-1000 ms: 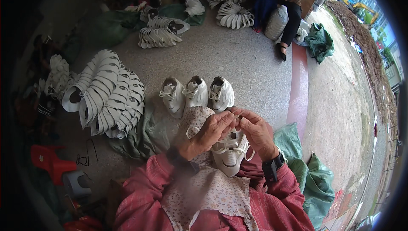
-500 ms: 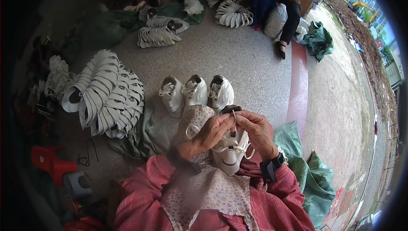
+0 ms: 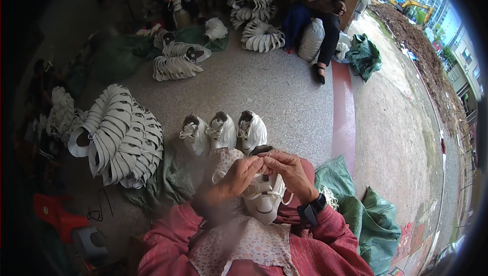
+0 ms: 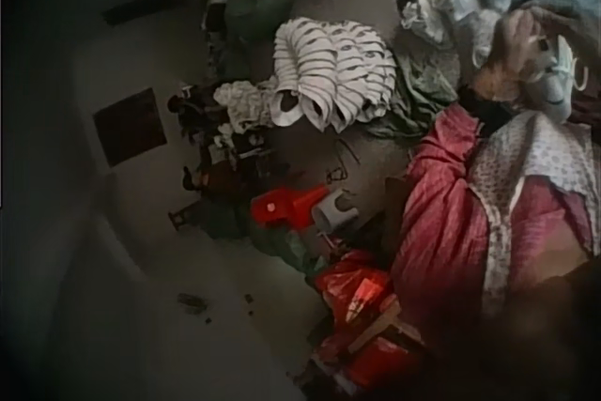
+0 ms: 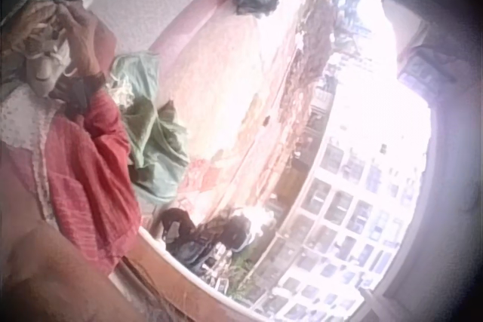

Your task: The person sits on the floor and laces a white sneaker by hand. They thread a long white lace through the eyelets, pull it tight, and adjust the fit repeatedly. The person works on a single shoe while surrounded by stacks of similar footwear.

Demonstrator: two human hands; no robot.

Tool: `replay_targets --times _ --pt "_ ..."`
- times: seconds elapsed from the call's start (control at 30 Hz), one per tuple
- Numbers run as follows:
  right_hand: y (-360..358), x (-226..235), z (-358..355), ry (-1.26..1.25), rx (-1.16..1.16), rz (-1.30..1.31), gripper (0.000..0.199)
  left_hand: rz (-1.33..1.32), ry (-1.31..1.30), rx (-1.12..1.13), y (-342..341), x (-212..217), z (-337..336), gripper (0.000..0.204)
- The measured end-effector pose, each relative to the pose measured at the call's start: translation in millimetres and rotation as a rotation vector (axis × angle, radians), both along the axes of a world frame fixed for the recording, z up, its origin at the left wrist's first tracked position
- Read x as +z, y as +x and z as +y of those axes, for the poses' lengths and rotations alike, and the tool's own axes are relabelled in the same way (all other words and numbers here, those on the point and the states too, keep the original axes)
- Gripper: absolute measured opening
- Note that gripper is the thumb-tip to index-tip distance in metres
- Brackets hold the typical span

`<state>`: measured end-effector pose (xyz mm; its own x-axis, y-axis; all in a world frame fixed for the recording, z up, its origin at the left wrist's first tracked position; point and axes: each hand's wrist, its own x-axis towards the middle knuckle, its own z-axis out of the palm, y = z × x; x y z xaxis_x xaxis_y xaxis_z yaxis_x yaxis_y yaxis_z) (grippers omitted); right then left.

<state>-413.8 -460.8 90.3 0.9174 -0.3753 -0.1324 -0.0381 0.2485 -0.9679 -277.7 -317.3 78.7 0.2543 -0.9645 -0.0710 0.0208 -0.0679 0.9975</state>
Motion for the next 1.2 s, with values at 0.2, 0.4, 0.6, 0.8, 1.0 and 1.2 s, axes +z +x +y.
replay_targets --times 0.2,0.4,0.6,0.8,1.0,1.2 --pt "1.5 1.5 -0.2 0.134 0.035 -0.029 0.024 0.234 0.108 -0.077 3.5 18.6 1.4 0.041" --pt "5.7 -3.5 -2.5 0.313 -0.038 0.017 0.017 0.152 0.032 -0.083 4.1 26.2 2.4 0.046" --pt "6.5 0.5 -1.5 0.335 0.001 0.023 0.018 0.104 0.015 -0.042 4.1 14.5 2.9 0.045" --pt "9.1 -1.7 -6.0 0.432 -0.047 0.014 0.017 0.079 0.055 -0.017 1.0 27.6 0.4 0.047" --pt "15.1 -4.6 -7.9 0.455 -0.010 -0.002 0.015 0.052 0.112 0.005 9.2 5.0 2.2 0.042" --pt "15.1 -11.5 -19.8 0.582 -0.016 -0.067 0.013 -0.266 -0.285 0.390 -5.6 0.5 -4.6 0.016"
